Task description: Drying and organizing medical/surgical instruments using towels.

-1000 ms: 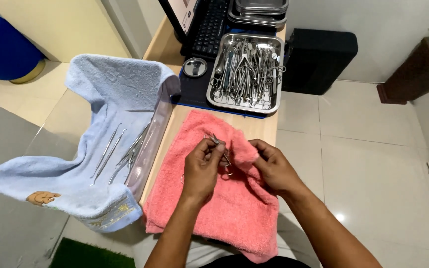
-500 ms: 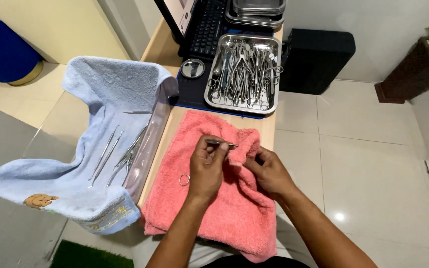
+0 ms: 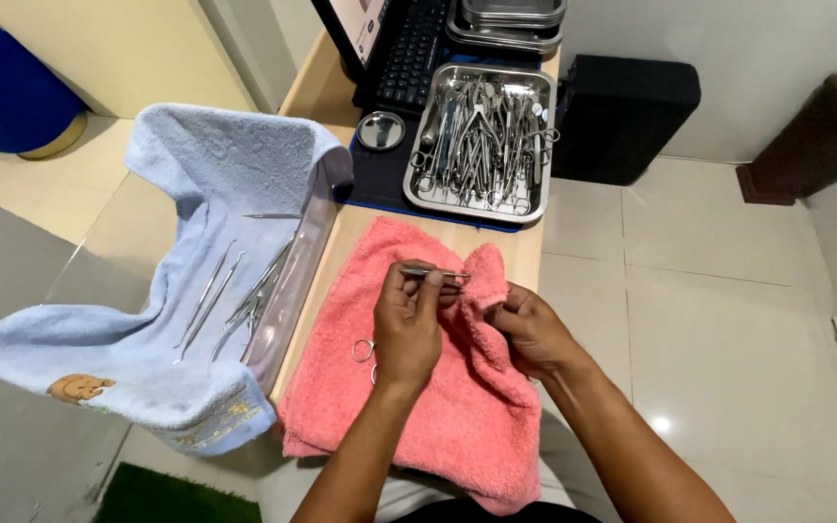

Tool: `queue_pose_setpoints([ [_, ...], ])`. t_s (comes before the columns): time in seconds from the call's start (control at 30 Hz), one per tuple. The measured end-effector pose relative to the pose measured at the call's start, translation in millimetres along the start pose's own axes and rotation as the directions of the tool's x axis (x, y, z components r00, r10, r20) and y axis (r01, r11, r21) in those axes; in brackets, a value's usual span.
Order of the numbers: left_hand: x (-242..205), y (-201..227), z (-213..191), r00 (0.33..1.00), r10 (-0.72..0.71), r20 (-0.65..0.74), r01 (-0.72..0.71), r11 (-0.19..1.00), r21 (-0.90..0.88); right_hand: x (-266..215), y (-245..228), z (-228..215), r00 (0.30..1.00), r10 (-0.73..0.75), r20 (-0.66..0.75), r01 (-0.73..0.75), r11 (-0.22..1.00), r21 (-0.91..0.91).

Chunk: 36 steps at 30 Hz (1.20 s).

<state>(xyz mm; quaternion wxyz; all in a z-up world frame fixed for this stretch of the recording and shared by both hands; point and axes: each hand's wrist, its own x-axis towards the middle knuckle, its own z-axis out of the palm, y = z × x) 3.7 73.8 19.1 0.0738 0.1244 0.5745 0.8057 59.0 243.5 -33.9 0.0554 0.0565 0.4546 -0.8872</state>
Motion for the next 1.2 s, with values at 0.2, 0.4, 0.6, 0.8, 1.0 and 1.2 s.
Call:
queue_pose_setpoints([
  [0.2,-4,-10,2,0.999,-0.021,0.039,0.022,0.999,-0.024,4,16,-35,0.994,0.020,0.105,-0.031,0.994,0.102],
  [0.4,-1,-2,-6,1.000,0.006,0.010,-0.007,0.996,0.090,0,0,12,0.986,-0.032,-0.166,0.051,0.992,0.113],
  [0.6,-10,-4,-20,0.962,-0.261,0.076,0.258,0.965,0.046,-14,0,18,0.981,-0.138,-0.138,0.123,0.986,-0.115],
  [0.8,-12,-3,-18,0.996,-0.001,0.089,-0.029,0.944,0.330,-16,-12,41,0.954,-0.299,0.006,0.217,0.679,-0.702],
  [1.0,-15,12,-21,0.977,-0.118,0.177,0.063,0.956,0.286,-2,3,5,0.982,-0.149,-0.118,0.100,0.931,-0.350],
  [1.2,-20,20,-14,0.951,-0.023,0.308,-0.092,0.931,0.354,-12,-11,37,0.958,-0.284,-0.034,0.214,0.790,-0.574],
])
